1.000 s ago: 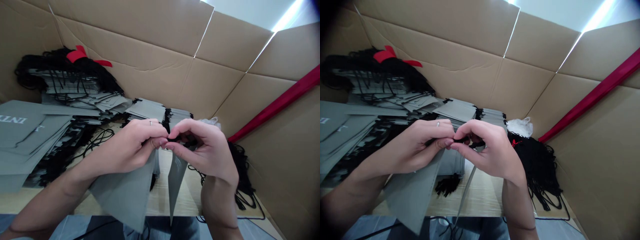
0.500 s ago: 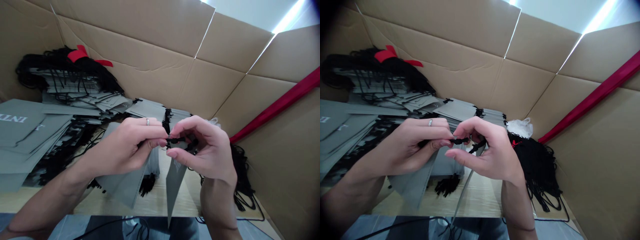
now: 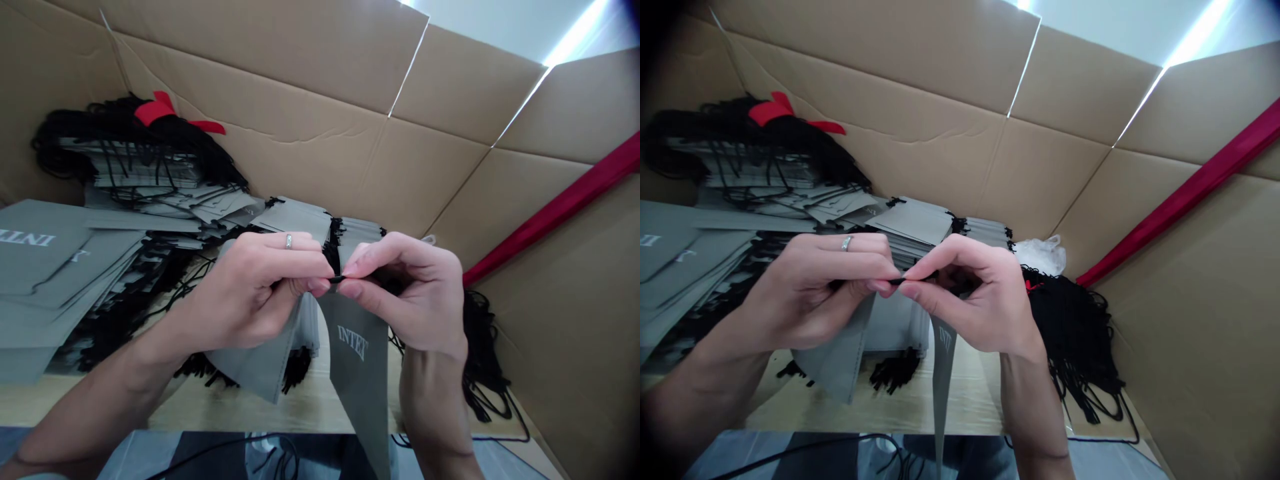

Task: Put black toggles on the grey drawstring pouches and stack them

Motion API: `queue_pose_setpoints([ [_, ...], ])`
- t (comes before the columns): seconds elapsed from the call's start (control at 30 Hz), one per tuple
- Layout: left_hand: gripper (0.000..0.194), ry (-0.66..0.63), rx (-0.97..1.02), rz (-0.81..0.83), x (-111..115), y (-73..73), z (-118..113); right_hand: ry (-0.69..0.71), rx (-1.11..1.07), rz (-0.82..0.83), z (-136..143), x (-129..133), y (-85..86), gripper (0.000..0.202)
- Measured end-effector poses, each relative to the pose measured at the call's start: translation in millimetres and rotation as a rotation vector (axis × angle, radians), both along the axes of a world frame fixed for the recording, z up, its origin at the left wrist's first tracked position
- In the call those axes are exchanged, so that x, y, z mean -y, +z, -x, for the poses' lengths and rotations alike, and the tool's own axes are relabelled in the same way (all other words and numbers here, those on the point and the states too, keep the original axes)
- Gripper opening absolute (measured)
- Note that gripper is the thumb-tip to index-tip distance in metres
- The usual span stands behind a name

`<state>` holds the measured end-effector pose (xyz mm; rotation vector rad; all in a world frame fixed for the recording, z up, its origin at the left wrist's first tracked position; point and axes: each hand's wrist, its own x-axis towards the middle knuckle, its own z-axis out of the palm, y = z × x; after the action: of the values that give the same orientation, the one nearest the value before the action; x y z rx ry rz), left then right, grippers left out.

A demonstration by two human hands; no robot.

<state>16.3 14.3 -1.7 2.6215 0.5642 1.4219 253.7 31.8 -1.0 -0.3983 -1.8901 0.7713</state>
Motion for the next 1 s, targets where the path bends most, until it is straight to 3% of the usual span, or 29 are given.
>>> queue_pose_setpoints([
  [0.2,0.025,0.135,-0.099,-0.208,-4,-1.9,2,-0.093,0.093,-0.026,-3,2,7.6,0.042],
  [0.37,0.019,0.202,-0.131,-0.281,-6,-2.8,-1,-0.241,0.139,-0.083,-7,2,10.2,0.018],
  [0.5,0.010,0.220,-0.116,-0.315,-7,-5.2,-4,-0.244,0.142,-0.108,-5,3,9.1,0.012],
  [0.83,0.025,0.125,-0.024,-0.183,-5,-2.6,-2,-0.367,0.027,-0.193,5,5,2.8,0.018],
  [1.0,0.004,0.233,0.016,-0.126,-1,-4.9,-7,-0.411,0.052,-0.236,5,7,1.8,0.019],
])
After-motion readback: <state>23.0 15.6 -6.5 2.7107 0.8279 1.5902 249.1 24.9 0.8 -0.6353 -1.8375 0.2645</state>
